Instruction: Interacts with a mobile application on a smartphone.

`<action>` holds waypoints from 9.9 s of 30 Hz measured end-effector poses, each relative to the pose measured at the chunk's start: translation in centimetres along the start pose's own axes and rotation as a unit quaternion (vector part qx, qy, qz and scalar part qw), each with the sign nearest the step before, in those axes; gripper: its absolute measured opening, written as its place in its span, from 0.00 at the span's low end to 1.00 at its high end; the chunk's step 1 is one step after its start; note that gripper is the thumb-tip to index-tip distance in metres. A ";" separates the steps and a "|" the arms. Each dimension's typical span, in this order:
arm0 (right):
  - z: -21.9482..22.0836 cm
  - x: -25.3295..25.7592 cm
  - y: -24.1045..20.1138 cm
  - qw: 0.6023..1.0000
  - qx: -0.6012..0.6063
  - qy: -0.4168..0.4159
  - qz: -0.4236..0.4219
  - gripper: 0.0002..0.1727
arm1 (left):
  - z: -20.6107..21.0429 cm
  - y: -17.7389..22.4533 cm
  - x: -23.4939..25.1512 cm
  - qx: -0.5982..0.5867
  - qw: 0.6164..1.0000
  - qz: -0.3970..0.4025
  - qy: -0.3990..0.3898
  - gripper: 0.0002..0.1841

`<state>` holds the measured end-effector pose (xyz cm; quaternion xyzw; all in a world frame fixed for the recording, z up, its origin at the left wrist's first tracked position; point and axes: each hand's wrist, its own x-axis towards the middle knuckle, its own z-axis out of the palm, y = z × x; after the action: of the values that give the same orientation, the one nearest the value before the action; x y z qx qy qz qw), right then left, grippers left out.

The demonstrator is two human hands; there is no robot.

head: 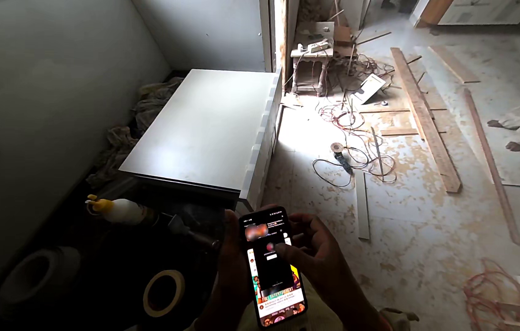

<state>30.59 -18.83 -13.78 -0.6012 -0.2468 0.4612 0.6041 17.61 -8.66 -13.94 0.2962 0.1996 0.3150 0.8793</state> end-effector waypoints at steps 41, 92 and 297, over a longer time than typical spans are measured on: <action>-0.3 0.5 0.0 0.999 0.012 -0.031 -0.008 0.35 | 0.2 0.1 0.5 0.001 1.000 -0.002 -0.001 0.39; -3.1 -1.9 2.0 0.962 -0.001 -0.271 0.029 0.44 | -1.7 1.2 1.0 0.018 0.999 0.024 0.041 0.43; 24.7 0.5 8.2 0.838 -0.257 -0.482 -0.011 0.56 | -23.5 11.0 -22.0 0.182 0.874 0.391 0.225 0.50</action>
<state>7.56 -7.32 -17.92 -0.4341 -0.6231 0.6056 0.2377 -15.68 -7.28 -20.74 0.4258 0.3139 0.6493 0.5464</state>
